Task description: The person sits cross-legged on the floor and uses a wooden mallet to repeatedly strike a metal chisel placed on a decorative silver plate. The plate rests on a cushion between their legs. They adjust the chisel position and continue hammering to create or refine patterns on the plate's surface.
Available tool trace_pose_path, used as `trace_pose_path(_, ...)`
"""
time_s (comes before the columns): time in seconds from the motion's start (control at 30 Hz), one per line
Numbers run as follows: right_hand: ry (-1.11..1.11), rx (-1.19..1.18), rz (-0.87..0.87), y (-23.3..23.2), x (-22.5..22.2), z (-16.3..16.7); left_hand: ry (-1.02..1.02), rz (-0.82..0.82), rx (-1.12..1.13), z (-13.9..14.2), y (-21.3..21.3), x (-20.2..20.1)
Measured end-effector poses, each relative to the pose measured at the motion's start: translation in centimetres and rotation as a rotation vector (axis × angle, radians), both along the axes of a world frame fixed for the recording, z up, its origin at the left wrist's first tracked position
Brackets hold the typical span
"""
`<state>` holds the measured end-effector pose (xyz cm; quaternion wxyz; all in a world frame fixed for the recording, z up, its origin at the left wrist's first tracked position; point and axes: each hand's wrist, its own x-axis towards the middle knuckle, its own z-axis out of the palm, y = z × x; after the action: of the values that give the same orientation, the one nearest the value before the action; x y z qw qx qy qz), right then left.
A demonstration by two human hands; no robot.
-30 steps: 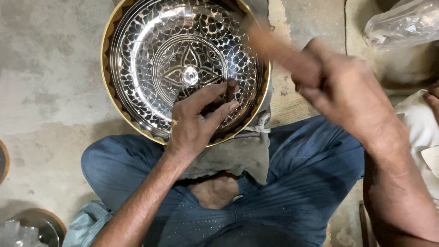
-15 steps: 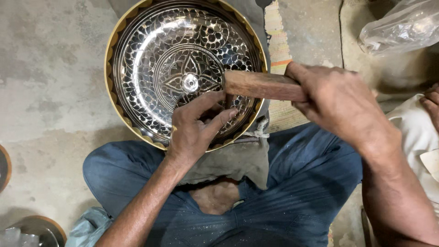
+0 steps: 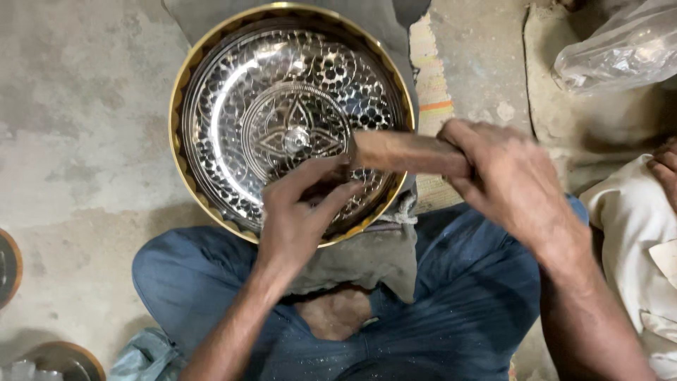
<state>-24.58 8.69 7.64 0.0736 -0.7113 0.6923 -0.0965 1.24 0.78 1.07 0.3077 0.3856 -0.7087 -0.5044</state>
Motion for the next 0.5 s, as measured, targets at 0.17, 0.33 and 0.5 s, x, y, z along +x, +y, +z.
trace_pose_path(0.17, -0.579, -0.156, -0.364, 3.1, 1.3, -3.0, 0.338, 0.599, -0.101, 1.7, 3.8, 5.1)
trace_pose_path(0.33, -0.992, -0.121, -0.616, 4.0, 3.4, -7.4, 0.457, 0.898, 0.081, 0.3, 6.3, 7.4)
trace_pose_path(0.5, -1.003, -0.136, -0.525, 3.1, 5.2, -8.7, 0.340, 0.781, 0.107, -0.6, 7.0, 7.7)
